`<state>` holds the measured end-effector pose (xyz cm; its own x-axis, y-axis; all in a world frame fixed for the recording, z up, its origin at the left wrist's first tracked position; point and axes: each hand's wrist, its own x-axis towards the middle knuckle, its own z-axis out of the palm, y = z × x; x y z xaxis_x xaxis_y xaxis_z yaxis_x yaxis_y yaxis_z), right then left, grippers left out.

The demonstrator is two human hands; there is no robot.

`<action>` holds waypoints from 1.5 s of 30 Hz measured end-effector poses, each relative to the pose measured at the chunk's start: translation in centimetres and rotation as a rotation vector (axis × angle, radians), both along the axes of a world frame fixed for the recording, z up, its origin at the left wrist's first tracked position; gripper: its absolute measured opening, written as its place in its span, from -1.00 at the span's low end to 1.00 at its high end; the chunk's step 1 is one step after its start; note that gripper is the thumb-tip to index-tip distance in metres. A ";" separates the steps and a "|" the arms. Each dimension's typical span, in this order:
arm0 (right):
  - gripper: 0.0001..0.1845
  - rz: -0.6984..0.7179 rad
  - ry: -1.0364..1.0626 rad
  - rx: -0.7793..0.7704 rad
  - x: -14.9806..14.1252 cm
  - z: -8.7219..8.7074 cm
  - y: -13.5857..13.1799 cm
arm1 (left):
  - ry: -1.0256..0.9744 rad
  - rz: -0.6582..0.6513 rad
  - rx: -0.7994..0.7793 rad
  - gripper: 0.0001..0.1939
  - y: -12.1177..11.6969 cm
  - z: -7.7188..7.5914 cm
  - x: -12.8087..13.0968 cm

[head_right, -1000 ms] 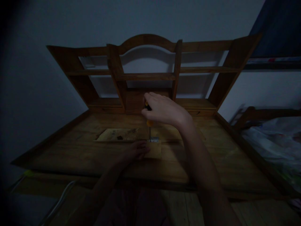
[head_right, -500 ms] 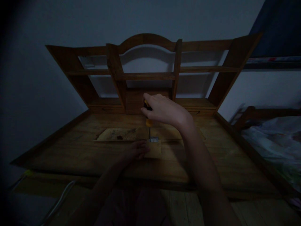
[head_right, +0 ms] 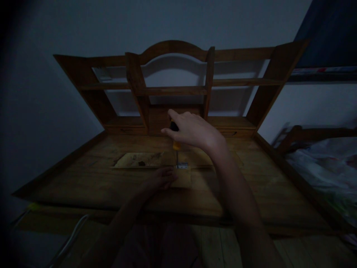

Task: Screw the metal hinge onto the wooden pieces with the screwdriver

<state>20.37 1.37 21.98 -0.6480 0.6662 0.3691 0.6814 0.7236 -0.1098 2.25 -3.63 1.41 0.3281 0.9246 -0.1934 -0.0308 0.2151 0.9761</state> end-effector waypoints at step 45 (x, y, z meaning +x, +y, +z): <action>-0.66 0.026 0.018 -0.031 0.0 0.0 0.3 | 0.005 0.019 -0.011 -0.56 -0.1 0.5 0.3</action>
<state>20.33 1.67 21.97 -0.6589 0.6605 0.3600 0.6600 0.7372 -0.1446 2.51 -3.71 1.95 0.3099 0.9283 -0.2053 -0.0305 0.2256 0.9738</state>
